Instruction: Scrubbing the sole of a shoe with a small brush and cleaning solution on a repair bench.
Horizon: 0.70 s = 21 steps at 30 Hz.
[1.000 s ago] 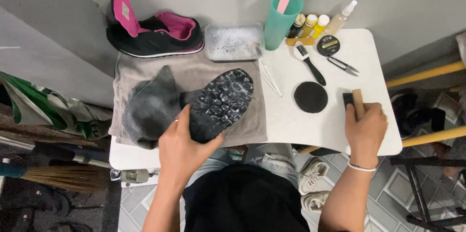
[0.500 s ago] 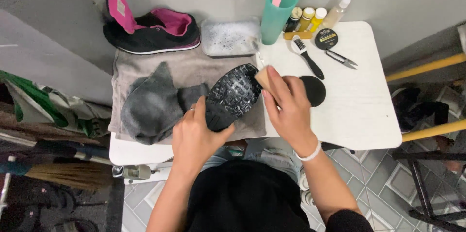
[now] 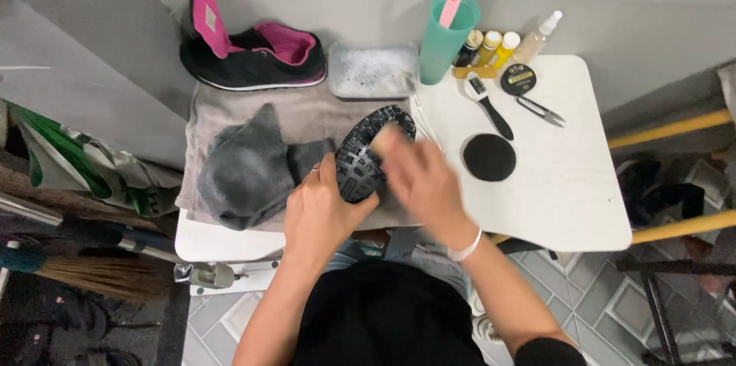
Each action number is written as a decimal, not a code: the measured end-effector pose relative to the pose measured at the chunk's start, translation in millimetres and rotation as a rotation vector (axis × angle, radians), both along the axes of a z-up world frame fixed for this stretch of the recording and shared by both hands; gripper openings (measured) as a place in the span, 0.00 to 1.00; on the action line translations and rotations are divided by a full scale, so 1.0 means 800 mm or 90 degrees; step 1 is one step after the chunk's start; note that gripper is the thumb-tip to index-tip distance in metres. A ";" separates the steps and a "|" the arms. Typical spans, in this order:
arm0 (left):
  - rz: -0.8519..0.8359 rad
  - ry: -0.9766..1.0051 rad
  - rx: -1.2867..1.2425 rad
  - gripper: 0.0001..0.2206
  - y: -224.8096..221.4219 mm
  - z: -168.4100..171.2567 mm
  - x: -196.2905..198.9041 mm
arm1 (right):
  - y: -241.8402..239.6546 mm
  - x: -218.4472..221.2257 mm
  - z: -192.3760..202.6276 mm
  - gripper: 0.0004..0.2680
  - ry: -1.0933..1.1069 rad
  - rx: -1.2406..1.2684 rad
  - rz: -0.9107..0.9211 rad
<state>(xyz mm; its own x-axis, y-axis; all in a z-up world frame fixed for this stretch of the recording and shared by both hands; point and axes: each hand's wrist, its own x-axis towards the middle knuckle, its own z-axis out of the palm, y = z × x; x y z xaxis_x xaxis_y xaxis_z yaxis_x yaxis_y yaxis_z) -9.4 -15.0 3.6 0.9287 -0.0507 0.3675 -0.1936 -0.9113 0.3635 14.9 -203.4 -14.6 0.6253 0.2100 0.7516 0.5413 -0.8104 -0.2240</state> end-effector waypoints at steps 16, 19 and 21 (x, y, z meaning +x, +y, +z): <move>-0.033 -0.048 0.012 0.40 -0.012 -0.014 -0.008 | 0.010 0.015 0.024 0.13 0.067 0.024 0.059; -0.038 -0.016 -0.010 0.41 -0.013 -0.014 -0.009 | -0.001 0.026 0.033 0.11 0.022 0.067 0.003; -0.045 -0.053 -0.031 0.38 -0.017 -0.011 -0.007 | -0.005 0.034 0.056 0.11 0.064 0.095 0.034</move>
